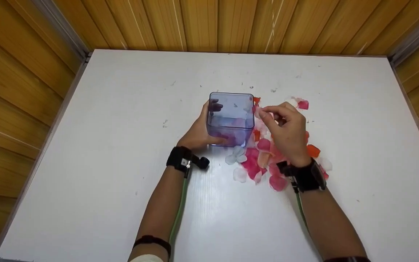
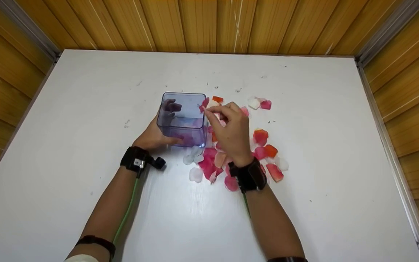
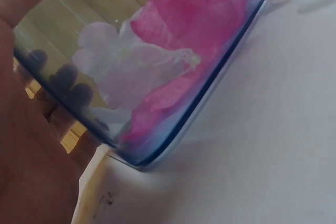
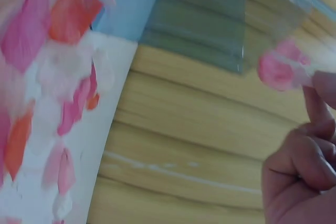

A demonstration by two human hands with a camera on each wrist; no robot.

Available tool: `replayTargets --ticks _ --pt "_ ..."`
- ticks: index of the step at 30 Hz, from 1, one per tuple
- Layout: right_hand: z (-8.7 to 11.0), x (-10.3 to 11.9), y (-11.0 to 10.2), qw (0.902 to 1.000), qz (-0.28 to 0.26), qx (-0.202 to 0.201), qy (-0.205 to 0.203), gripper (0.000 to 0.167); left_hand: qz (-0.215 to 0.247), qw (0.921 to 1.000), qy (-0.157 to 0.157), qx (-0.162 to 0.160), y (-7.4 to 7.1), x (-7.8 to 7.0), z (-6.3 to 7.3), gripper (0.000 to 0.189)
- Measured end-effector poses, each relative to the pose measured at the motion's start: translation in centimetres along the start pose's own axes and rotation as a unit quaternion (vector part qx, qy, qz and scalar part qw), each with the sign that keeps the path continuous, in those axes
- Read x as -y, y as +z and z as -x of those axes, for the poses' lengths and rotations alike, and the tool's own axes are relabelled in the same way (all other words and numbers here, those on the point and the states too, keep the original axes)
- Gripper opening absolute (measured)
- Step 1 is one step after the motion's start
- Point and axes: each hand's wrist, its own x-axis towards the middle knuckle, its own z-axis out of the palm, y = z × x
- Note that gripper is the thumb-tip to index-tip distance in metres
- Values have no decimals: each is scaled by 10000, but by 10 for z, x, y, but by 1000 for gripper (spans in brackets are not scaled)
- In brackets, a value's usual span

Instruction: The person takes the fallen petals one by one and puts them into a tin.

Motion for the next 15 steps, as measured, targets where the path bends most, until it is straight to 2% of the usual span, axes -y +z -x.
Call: replayTargets --ticks 3,8,15 --pt "3 2 17 9995 -147 -97 -278 10 -47 10000 -51 5 -1 0 0 132" --pt "7 4 37 9988 157 247 -397 12 -218 9997 -74 63 -2 0 0 134" --pt "8 4 37 9981 418 352 -274 15 -284 9996 -21 25 -1 0 1 134"
